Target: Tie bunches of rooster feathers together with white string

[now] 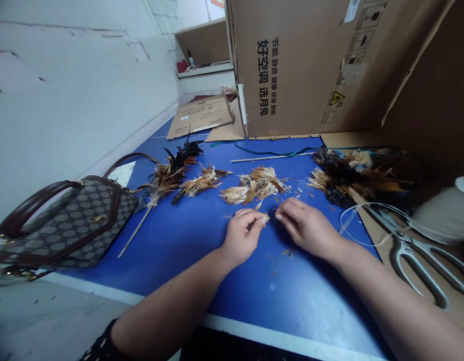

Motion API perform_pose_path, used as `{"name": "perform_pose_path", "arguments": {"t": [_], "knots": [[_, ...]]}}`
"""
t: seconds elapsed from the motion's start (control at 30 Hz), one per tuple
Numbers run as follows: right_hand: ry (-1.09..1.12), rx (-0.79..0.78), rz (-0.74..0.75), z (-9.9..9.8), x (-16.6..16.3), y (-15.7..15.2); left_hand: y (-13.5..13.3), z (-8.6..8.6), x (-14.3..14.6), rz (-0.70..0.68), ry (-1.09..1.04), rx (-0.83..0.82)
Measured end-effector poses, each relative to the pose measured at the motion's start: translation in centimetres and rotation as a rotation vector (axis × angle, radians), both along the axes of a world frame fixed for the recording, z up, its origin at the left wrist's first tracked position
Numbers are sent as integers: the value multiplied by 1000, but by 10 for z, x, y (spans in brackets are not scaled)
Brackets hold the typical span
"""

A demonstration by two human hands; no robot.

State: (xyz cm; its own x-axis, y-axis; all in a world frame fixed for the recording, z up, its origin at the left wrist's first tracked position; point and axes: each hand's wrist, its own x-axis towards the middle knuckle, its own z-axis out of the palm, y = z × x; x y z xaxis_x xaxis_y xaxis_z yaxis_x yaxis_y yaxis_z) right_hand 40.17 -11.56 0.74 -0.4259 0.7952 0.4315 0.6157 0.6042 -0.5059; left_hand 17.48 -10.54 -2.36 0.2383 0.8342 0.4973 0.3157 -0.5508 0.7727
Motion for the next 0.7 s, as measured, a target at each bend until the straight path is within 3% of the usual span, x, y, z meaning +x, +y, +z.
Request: {"name": "perform_pose_path", "arguments": {"t": [0.17, 0.4, 0.53, 0.7], "knots": [[-189, -11, -42, -3, 42, 9, 2, -1, 2, 8, -144, -140], [-375, -106, -200, -13, 29, 4, 2, -1, 3, 57, -212, -219], [-295, -81, -238, -13, 24, 1, -1, 2, 2, 68, -192, -155], [-85, -69, -97, -11, 4, -7, -9, 6, 6, 28, -147, 34]]}}
